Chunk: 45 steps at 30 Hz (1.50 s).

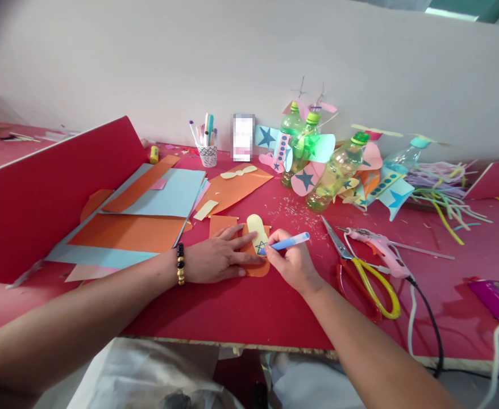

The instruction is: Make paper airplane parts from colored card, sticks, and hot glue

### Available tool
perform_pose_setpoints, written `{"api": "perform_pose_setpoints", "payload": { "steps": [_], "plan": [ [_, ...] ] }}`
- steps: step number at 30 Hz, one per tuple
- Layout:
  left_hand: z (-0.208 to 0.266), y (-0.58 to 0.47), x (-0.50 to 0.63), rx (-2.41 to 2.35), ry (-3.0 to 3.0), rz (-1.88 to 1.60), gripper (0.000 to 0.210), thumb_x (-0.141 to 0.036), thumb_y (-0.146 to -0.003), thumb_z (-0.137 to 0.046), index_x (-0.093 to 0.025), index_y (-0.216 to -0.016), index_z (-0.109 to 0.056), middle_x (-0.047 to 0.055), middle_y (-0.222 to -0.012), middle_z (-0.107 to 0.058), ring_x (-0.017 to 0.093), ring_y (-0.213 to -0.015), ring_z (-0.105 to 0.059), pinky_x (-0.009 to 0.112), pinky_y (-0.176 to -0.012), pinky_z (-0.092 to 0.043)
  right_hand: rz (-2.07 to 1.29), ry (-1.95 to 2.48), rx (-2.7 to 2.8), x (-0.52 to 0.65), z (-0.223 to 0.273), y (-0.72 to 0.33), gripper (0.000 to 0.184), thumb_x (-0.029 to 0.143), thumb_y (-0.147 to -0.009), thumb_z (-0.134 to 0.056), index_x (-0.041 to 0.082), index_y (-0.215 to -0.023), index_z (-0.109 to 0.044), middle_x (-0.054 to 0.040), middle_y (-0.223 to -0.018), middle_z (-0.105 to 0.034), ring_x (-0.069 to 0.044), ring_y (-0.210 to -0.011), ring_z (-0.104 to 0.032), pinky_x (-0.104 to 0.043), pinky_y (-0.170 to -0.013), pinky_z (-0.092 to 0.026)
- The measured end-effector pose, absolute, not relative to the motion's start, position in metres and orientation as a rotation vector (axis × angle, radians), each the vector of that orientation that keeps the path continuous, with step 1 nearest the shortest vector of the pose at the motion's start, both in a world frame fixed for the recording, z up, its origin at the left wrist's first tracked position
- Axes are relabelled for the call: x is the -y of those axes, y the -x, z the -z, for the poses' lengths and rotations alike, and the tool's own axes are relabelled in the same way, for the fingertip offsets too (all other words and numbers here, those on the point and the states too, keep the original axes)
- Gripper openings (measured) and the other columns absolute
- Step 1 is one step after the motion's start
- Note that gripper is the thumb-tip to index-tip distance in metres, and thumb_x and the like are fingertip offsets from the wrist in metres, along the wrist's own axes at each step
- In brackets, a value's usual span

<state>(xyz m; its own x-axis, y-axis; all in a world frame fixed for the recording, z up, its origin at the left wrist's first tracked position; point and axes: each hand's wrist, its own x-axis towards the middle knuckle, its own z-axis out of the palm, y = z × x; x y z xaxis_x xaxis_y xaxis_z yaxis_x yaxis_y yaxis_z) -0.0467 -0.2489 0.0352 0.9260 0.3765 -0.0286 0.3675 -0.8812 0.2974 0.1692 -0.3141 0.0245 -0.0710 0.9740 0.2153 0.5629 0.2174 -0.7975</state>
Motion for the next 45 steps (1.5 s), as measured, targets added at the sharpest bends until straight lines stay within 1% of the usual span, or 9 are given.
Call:
{"api": "perform_pose_setpoints", "payload": {
  "steps": [6, 12, 16, 21, 24, 27, 36, 45],
  "plan": [
    [-0.0366, 0.0462, 0.2494, -0.553, -2.773, -0.031, 0.042, -0.05, -0.092, -0.037, -0.044, -0.133, -0.044, 0.001, -0.154, -0.019, 0.038, -0.138, -0.014, 0.06, -0.107, -0.018, -0.694, 1.436, 1.742, 0.3136, -0.0244, -0.1697, 0.009, 0.026, -0.085, -0.053, 0.022, -0.077, -0.05, 0.002, -0.066, -0.051, -0.013, -0.059, -0.047, -0.026, -0.055, -0.038],
    [-0.037, 0.0465, 0.2491, -0.55, -2.777, -0.025, 0.042, -0.052, -0.092, -0.035, -0.045, -0.133, -0.043, 0.001, -0.154, -0.02, 0.039, -0.138, -0.014, 0.06, -0.106, -0.019, -0.535, 1.483, 1.652, 0.3154, -0.0274, -0.1714, 0.012, 0.026, -0.084, -0.053, 0.021, -0.074, -0.05, 0.0022, -0.062, -0.051, -0.014, -0.058, -0.047, -0.027, -0.055, -0.037],
    [-0.0349, 0.0472, 0.2487, -0.547, -2.776, -0.045, 0.043, -0.052, -0.092, -0.036, -0.044, -0.133, -0.043, 0.001, -0.154, -0.019, 0.038, -0.138, -0.013, 0.06, -0.107, -0.019, -0.545, 1.485, 1.573, 0.3148, -0.0277, -0.1726, 0.01, 0.028, -0.084, -0.053, 0.022, -0.076, -0.05, 0.0019, -0.063, -0.052, -0.014, -0.056, -0.048, -0.027, -0.054, -0.037],
    [-0.0298, 0.0479, 0.2472, -0.543, -2.79, -0.07, 0.05, -0.054, -0.091, -0.036, -0.041, -0.139, -0.035, 0.003, -0.154, -0.02, 0.037, -0.139, -0.013, 0.059, -0.108, -0.019, -0.579, 1.444, 1.555, 0.3109, -0.0261, -0.1751, 0.01, 0.029, -0.084, -0.054, 0.022, -0.078, -0.051, 0.0011, -0.066, -0.054, -0.015, -0.061, -0.052, -0.027, -0.057, -0.04],
    [-0.0295, 0.0479, 0.2473, -0.543, -2.79, -0.068, 0.049, -0.055, -0.091, -0.034, -0.041, -0.138, -0.037, 0.003, -0.154, -0.02, 0.038, -0.139, -0.012, 0.059, -0.107, -0.018, -0.617, 1.431, 1.58, 0.3095, -0.0251, -0.1762, 0.011, 0.031, -0.085, -0.053, 0.022, -0.079, -0.052, -0.0001, -0.069, -0.057, -0.017, -0.067, -0.055, -0.029, -0.061, -0.042],
    [-0.0309, 0.0477, 0.2481, -0.551, -2.788, -0.062, 0.048, -0.055, -0.091, -0.034, -0.041, -0.137, -0.04, 0.003, -0.154, -0.02, 0.039, -0.139, -0.012, 0.058, -0.108, -0.017, -0.642, 1.438, 1.588, 0.3094, -0.0247, -0.176, 0.01, 0.03, -0.086, -0.052, 0.022, -0.079, -0.052, -0.0003, -0.07, -0.058, -0.017, -0.068, -0.056, -0.029, -0.063, -0.043],
    [-0.0319, 0.0485, 0.2488, -0.553, -2.789, -0.071, 0.047, -0.055, -0.091, -0.035, -0.04, -0.135, -0.042, 0.002, -0.153, -0.021, 0.038, -0.139, -0.012, 0.057, -0.108, -0.018, -0.642, 1.476, 1.603, 0.3076, -0.0243, -0.173, 0.006, 0.026, -0.084, -0.053, 0.022, -0.079, -0.054, -0.0004, -0.07, -0.06, -0.018, -0.068, -0.058, -0.028, -0.057, -0.041],
    [-0.0341, 0.0476, 0.2491, -0.563, -2.775, -0.039, 0.047, -0.054, -0.091, -0.036, -0.04, -0.135, -0.042, 0.002, -0.153, -0.021, 0.038, -0.138, -0.013, 0.058, -0.108, -0.019, -0.633, 1.477, 1.594, 0.3088, -0.0244, -0.1735, 0.007, 0.024, -0.084, -0.053, 0.022, -0.078, -0.055, 0.0, -0.069, -0.061, -0.017, -0.069, -0.059, -0.027, -0.059, -0.042]
  ]
}}
